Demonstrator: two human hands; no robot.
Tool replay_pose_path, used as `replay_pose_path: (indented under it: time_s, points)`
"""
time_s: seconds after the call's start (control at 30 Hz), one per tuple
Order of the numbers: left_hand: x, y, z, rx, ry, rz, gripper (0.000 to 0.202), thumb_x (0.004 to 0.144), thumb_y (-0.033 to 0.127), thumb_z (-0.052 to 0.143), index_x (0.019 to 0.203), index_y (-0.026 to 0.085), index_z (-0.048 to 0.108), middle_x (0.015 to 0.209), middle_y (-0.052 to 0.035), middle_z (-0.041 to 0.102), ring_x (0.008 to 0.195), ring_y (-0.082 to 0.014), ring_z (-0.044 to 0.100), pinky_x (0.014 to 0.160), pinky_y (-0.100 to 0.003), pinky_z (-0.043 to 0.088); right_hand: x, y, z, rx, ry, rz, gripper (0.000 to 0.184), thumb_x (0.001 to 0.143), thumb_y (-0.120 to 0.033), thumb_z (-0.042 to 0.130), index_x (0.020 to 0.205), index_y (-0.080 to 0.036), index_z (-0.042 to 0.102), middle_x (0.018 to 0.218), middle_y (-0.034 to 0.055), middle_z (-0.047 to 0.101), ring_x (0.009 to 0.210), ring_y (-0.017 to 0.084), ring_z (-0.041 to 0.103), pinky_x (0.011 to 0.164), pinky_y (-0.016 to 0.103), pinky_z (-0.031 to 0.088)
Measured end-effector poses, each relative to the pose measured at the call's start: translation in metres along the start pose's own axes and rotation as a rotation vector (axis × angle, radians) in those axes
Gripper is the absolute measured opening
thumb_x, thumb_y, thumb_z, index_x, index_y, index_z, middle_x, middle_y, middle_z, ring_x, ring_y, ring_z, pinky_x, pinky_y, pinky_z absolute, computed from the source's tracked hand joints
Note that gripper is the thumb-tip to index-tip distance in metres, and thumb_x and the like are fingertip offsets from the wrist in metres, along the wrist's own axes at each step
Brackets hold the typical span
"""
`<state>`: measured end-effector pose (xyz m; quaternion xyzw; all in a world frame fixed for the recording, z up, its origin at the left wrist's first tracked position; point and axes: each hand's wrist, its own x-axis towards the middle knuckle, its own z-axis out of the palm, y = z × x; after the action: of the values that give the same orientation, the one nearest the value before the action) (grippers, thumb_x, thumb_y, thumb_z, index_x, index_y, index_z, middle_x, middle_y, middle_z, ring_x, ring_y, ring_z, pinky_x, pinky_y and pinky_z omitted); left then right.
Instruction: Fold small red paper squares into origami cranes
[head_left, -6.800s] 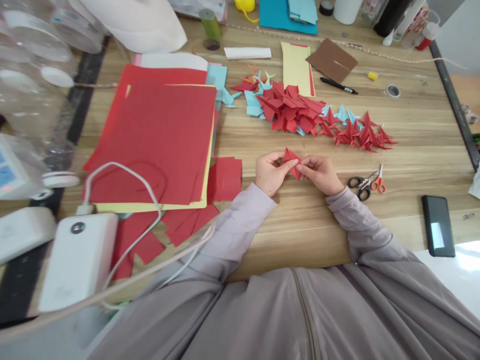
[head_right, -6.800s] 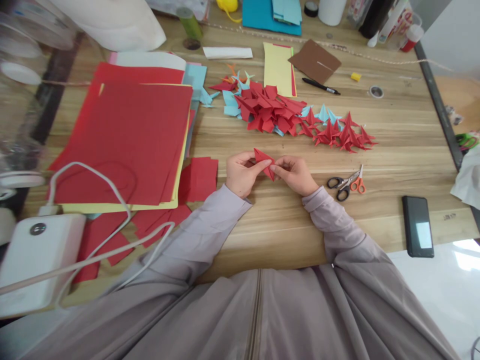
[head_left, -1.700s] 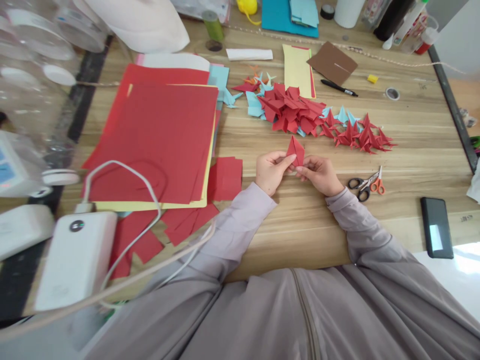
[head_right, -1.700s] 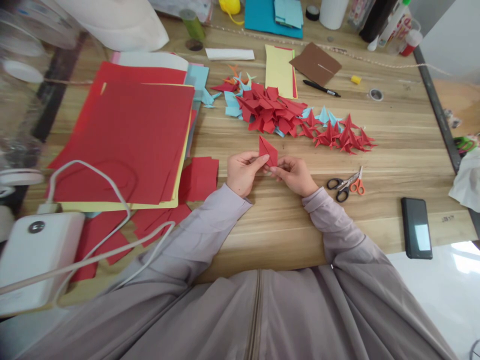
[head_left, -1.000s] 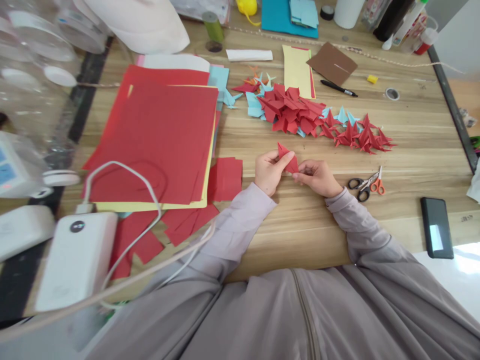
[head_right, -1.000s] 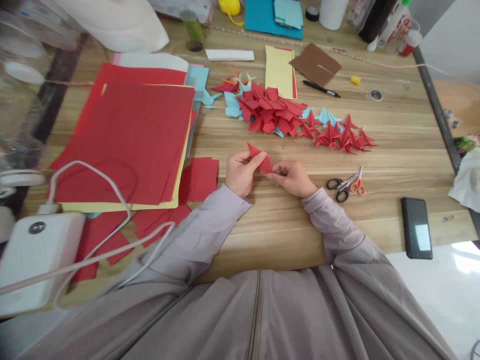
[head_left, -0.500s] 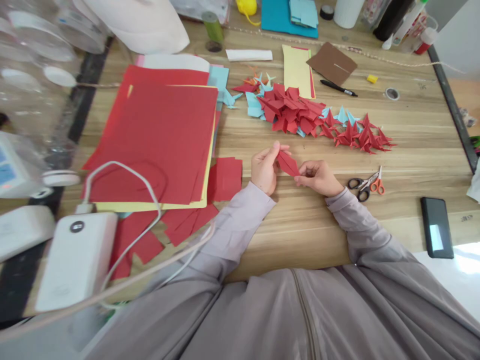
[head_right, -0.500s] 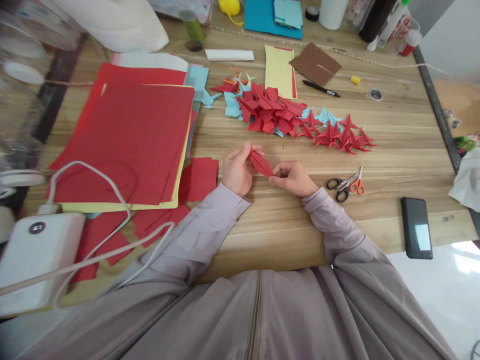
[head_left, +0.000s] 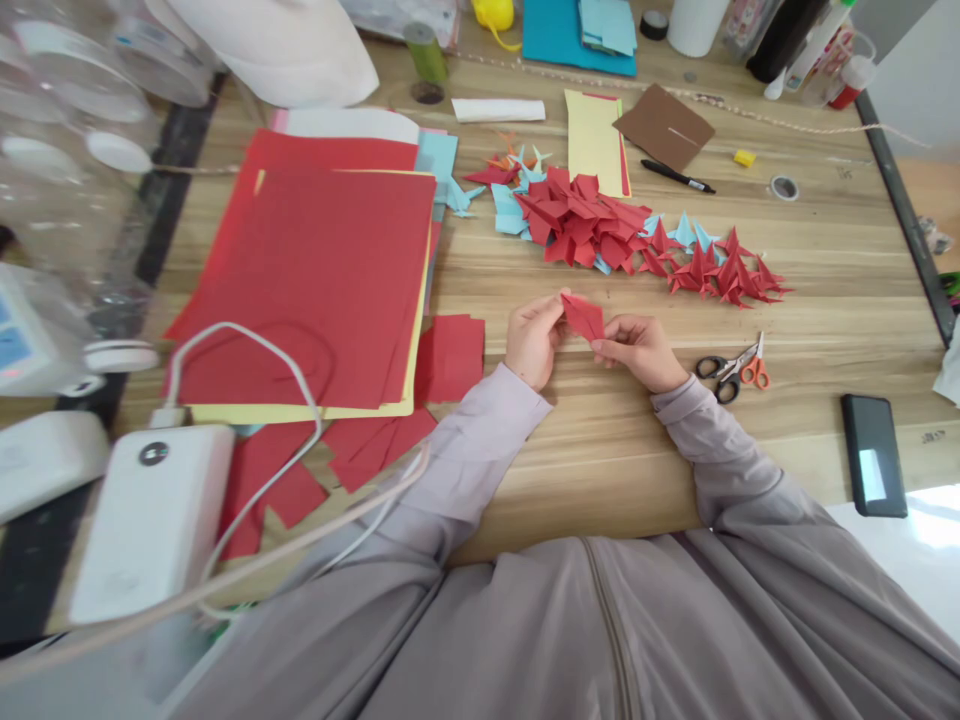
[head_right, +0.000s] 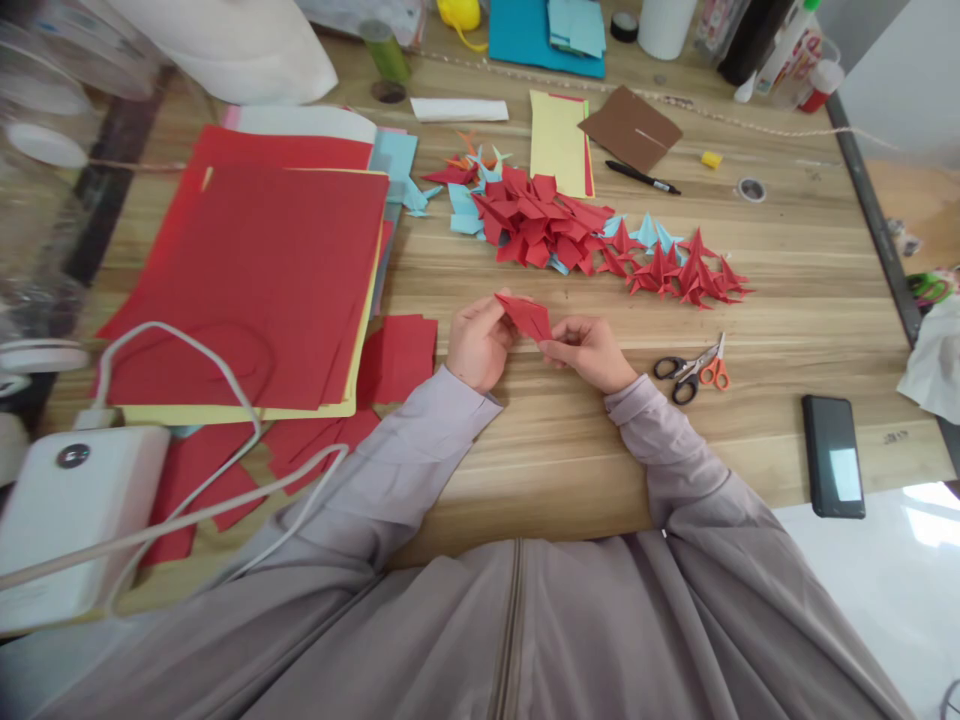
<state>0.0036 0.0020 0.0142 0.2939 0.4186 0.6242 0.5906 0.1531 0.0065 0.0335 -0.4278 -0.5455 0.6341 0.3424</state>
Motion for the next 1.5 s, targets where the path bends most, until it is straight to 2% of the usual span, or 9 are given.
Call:
replay_pose_path:
  time_s: [0.23, 0.37, 0.57, 0.83, 0.93, 1.1, 1.3, 1.4, 1.5]
  points:
    - [-0.007, -0.001, 0.002, 0.242, -0.078, 0.119, 0.022, 0.062, 0.036, 0.079, 0.070, 0.017, 0.072, 0.066, 0.0003, 0.067, 0.060, -0.0095, 0.057, 0.060, -0.023, 0.045, 0.001, 0.003, -0.002, -0.019, -0.025, -0.038, 0.027, 0.063, -0.035, 0.078, 0.065, -0.014, 0.061, 0.055, -0.0007, 0.065, 0.046, 0.008, 0.053, 0.048, 0.021, 0.044]
    - [-0.007, -0.001, 0.003, 0.298, -0.032, 0.140, 0.020, 0.061, 0.033, 0.079, 0.068, 0.015, 0.071, 0.063, 0.0003, 0.066, 0.057, -0.0097, 0.055, 0.058, -0.024, 0.045, 0.001, 0.006, -0.002, -0.041, -0.070, -0.085, 0.028, 0.063, -0.035, 0.079, 0.071, -0.015, 0.062, 0.060, -0.0012, 0.065, 0.051, 0.008, 0.055, 0.052, 0.022, 0.046]
    - [-0.007, 0.000, 0.004, 0.299, 0.060, 0.114, 0.022, 0.061, 0.033, 0.078, 0.069, 0.015, 0.070, 0.060, 0.0014, 0.063, 0.053, -0.0084, 0.052, 0.052, -0.022, 0.043, 0.001, 0.009, -0.001, -0.059, -0.123, -0.096, 0.041, 0.056, -0.037, 0.084, 0.084, -0.016, 0.063, 0.064, -0.0027, 0.063, 0.055, 0.008, 0.054, 0.055, 0.023, 0.047]
    - [-0.007, 0.000, 0.003, 0.167, 0.024, 0.029, 0.029, 0.060, 0.041, 0.079, 0.072, 0.015, 0.071, 0.061, 0.0004, 0.064, 0.049, -0.0076, 0.053, 0.048, -0.020, 0.044, 0.003, 0.007, 0.001, -0.028, -0.007, -0.081, 0.039, 0.064, -0.051, 0.076, 0.075, -0.015, 0.064, 0.061, -0.0004, 0.065, 0.051, 0.009, 0.054, 0.052, 0.023, 0.047]
    - [-0.007, 0.001, 0.002, 0.117, 0.014, 0.005, 0.031, 0.059, 0.043, 0.080, 0.072, 0.016, 0.072, 0.063, -0.0005, 0.066, 0.052, -0.0076, 0.056, 0.049, -0.020, 0.045, 0.002, 0.005, 0.002, -0.012, 0.043, -0.085, 0.037, 0.063, -0.049, 0.077, 0.071, -0.015, 0.065, 0.056, -0.0015, 0.063, 0.047, 0.008, 0.052, 0.049, 0.023, 0.045]
    - [-0.007, 0.003, 0.002, 0.162, -0.034, 0.046, 0.025, 0.056, 0.036, 0.083, 0.070, 0.018, 0.074, 0.071, -0.0020, 0.070, 0.064, -0.0112, 0.062, 0.060, -0.023, 0.050, 0.001, 0.004, 0.001, 0.038, 0.124, -0.083, 0.033, 0.058, -0.044, 0.081, 0.069, -0.016, 0.068, 0.052, -0.0028, 0.061, 0.046, 0.008, 0.050, 0.048, 0.023, 0.043]
    - [-0.005, 0.002, 0.000, 0.173, -0.056, 0.037, 0.024, 0.056, 0.037, 0.082, 0.069, 0.019, 0.074, 0.065, -0.0009, 0.068, 0.056, -0.0096, 0.058, 0.056, -0.024, 0.046, 0.004, 0.010, -0.002, 0.110, 0.268, -0.120, 0.028, 0.058, -0.043, 0.081, 0.066, -0.019, 0.068, 0.052, -0.0040, 0.058, 0.048, 0.008, 0.048, 0.048, 0.023, 0.042]
    - [-0.005, 0.002, -0.001, 0.190, -0.070, 0.048, 0.023, 0.056, 0.036, 0.082, 0.069, 0.018, 0.074, 0.064, -0.0009, 0.068, 0.056, -0.0098, 0.058, 0.057, -0.024, 0.047, 0.005, 0.010, -0.002, 0.130, 0.283, -0.158, 0.026, 0.058, -0.041, 0.082, 0.065, -0.020, 0.069, 0.055, -0.0037, 0.060, 0.049, 0.008, 0.047, 0.048, 0.023, 0.040]
    - [-0.006, 0.003, -0.001, 0.214, -0.097, 0.046, 0.022, 0.057, 0.033, 0.082, 0.071, 0.018, 0.075, 0.067, -0.0017, 0.070, 0.059, -0.0115, 0.061, 0.060, -0.026, 0.049, 0.004, 0.009, -0.001, 0.153, 0.254, -0.209, 0.023, 0.057, -0.035, 0.084, 0.070, -0.021, 0.071, 0.068, -0.0023, 0.067, 0.055, 0.008, 0.053, 0.053, 0.023, 0.044]
